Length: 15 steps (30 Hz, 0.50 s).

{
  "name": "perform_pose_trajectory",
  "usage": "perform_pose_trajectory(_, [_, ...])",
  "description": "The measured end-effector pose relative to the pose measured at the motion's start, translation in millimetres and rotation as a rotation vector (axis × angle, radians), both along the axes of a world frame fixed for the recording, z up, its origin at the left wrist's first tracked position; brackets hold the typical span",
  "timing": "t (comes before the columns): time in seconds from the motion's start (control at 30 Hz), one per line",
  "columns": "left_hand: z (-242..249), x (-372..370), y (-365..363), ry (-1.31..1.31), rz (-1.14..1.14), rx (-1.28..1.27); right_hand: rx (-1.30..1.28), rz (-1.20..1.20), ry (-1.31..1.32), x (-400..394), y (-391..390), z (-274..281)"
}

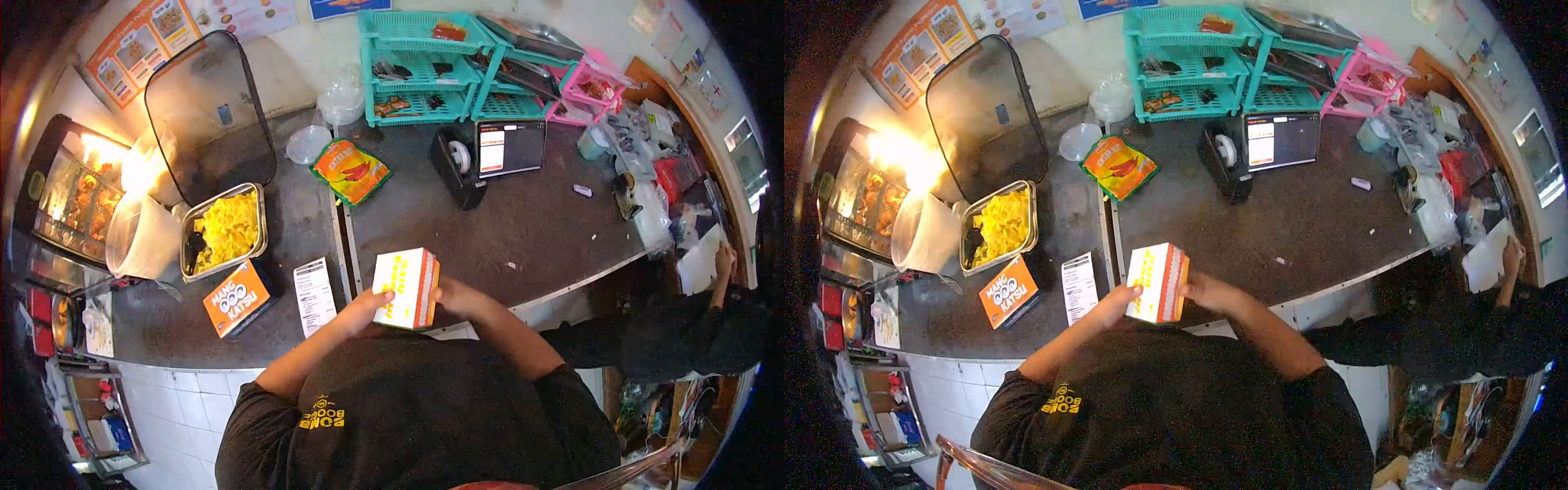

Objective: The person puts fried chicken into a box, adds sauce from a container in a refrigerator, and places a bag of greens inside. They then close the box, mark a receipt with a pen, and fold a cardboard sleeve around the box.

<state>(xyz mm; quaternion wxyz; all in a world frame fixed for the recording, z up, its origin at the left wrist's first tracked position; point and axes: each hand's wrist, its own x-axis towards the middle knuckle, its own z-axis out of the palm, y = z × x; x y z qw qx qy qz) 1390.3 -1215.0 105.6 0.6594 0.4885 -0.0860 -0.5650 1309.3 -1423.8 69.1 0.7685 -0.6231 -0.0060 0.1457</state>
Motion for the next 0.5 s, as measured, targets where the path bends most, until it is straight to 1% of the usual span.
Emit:
perform_pose_trajectory(0.03, [-17.0, -1.9, 3.4, 0.006, 0.013, -0.034, 0.002, 0.006, 0.004, -6.1, 6.3, 7.0])
perform_pose_trajectory(0.1, [-26.1, -2.7, 9.8, 0.038, 0.016, -0.162, -0.283, 0.065, 0.291, -6.0, 16.8, 36.0])
perform_pose_trajectory(0.13, [-27.0, -3.6, 16.4, 0.054, 0.032, -0.217, -0.425, 0.109, 0.429, -4.0, 24.3, 40.8])
perform_pose_trajectory(0.17, [-7.6, -4.5, 20.7, -0.075, 0.046, -0.103, -0.111, -0.087, 0.462, -5.8, 17.4, 9.5])
perform_pose_trajectory(0.2, [12.1, -4.6, 25.7, -0.1, 0.076, -0.103, 0.203, -0.278, 0.507, -7.6, 7.4, -21.4])
perform_pose_trajectory(0.23, [12.6, 0.1, 32.8, -0.191, 0.099, -0.07, 0.321, -0.188, 0.467, -4.7, 5.1, -6.2])
perform_pose_trajectory(0.27, [11.9, 2.0, 45.1, -0.277, 0.11, -0.032, 0.444, -0.111, 0.432, -0.8, 10.7, 22.6])
perform_pose_trajectory(0.33, [12.8, 4.8, 74.8, -0.517, 0.068, 0.174, 0.268, -0.019, 0.387, 10.6, 35.1, 58.4])
perform_pose_trajectory(0.37, [14.3, 5.9, 85.2, -0.638, 0.032, 0.265, 0.172, 0.012, 0.355, 14.3, 45.5, 66.4])
perform_pose_trajectory(0.47, [25.9, 11.3, 105.3, -0.755, -0.066, 0.344, -0.244, 0.225, 0.286, 31.0, 77.2, 63.6])
perform_pose_trajectory(0.5, [20.2, 16.2, 112.6, -0.796, -0.1, 0.336, -0.295, 0.252, 0.292, 37.8, 84.2, 53.2])
